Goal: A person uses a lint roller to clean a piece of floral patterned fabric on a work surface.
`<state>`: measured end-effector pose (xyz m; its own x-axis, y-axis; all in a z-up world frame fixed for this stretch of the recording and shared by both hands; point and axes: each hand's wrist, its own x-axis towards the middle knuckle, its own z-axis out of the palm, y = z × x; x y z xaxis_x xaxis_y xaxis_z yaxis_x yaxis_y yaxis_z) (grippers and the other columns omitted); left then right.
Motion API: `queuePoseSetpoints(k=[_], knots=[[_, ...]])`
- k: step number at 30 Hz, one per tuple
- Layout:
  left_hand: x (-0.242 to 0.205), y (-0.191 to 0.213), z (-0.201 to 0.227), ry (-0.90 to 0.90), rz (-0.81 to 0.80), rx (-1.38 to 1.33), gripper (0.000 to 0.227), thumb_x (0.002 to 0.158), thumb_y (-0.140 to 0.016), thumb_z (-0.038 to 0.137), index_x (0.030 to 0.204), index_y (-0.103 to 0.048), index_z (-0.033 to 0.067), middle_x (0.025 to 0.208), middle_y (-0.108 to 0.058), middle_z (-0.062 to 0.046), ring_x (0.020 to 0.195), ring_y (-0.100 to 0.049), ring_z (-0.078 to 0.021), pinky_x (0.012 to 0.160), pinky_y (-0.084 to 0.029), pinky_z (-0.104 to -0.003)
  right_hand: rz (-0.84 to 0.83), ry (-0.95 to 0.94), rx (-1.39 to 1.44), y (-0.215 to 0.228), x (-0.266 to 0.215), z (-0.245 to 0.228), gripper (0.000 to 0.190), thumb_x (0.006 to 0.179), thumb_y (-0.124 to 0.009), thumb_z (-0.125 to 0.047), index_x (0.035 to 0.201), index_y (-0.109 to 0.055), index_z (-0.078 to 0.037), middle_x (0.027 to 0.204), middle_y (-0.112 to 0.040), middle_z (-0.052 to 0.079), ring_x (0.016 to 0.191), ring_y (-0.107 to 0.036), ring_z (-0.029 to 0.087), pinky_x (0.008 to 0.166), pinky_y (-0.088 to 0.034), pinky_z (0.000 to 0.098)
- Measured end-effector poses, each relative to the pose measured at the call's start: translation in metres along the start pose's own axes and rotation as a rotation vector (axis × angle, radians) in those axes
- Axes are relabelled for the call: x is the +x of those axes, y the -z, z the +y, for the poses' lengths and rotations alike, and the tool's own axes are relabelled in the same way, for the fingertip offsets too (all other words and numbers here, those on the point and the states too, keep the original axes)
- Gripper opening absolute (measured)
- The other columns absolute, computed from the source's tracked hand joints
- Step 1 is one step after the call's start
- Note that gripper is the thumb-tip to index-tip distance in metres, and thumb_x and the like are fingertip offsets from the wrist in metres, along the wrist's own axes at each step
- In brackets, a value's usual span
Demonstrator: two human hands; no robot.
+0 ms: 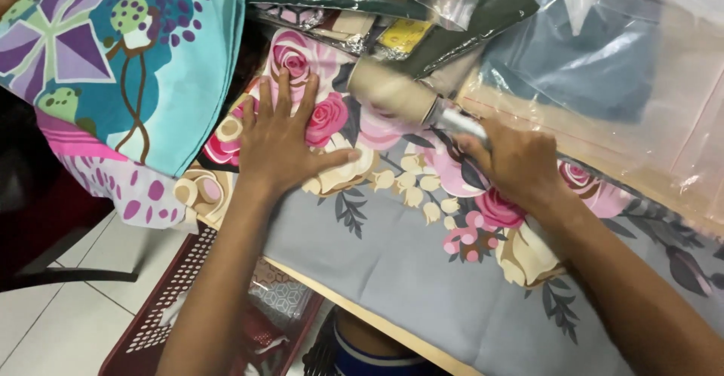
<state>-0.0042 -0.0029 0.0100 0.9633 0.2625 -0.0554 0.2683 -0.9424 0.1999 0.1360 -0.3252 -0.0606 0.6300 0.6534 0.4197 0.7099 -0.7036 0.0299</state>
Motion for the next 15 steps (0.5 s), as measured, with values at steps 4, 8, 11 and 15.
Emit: queuePoseSetpoints(k=[4, 8, 11, 15], knots=[[0.000, 0.001, 0.002, -0.001, 0.004, 0.003, 0.130, 0.068, -0.060, 0.094, 0.167, -0.014, 0.0235, 0.172, -0.011, -0.019, 0.157, -0.009, -0.0454, 0.124, -0.006, -0.062, 0.093, -0.002, 0.064, -0.020, -0.014, 0.037, 0.040, 0.109, -0.053, -0.060, 0.101, -0.064, -0.022, 0.058, -0.060, 0.007, 0.060, -0.070, 0.031, 0.063, -0.054, 0.0386], [-0.001, -0.001, 0.002, 0.002, 0.009, 0.001, 0.130, 0.068, -0.060, 0.094, 0.167, -0.014, 0.0239, 0.172, -0.012, -0.019, 0.156, -0.009, -0.0460, 0.124, -0.007, -0.062, 0.004, 0.056, 0.339, 0.000, -0.017, 0.034, 0.040, 0.104, -0.057, -0.053, 0.091, -0.064, -0.016, 0.060, -0.065, 0.011, 0.063, -0.072, 0.031, 0.064, -0.052, 0.0377], [0.000, -0.002, 0.001, 0.005, 0.013, -0.004, 0.130, 0.067, -0.061, 0.094, 0.167, -0.016, 0.0240, 0.172, -0.013, -0.019, 0.156, -0.009, -0.0457, 0.124, -0.007, -0.062, -0.016, 0.057, 0.297, 0.007, -0.011, 0.027, 0.039, 0.105, -0.059, -0.050, 0.090, -0.064, -0.014, 0.062, -0.068, 0.012, 0.062, -0.072, 0.031, 0.064, -0.052, 0.0370], [-0.002, 0.008, 0.006, 0.010, -0.017, -0.012, 0.130, 0.066, -0.061, 0.094, 0.167, -0.016, 0.0245, 0.171, -0.012, -0.021, 0.156, -0.010, -0.0483, 0.123, -0.008, -0.066, 0.034, -0.061, 0.256, 0.005, -0.008, 0.028, 0.041, 0.110, -0.057, -0.051, 0.094, -0.064, -0.015, 0.060, -0.064, 0.013, 0.063, -0.070, 0.035, 0.064, -0.053, 0.0417]])
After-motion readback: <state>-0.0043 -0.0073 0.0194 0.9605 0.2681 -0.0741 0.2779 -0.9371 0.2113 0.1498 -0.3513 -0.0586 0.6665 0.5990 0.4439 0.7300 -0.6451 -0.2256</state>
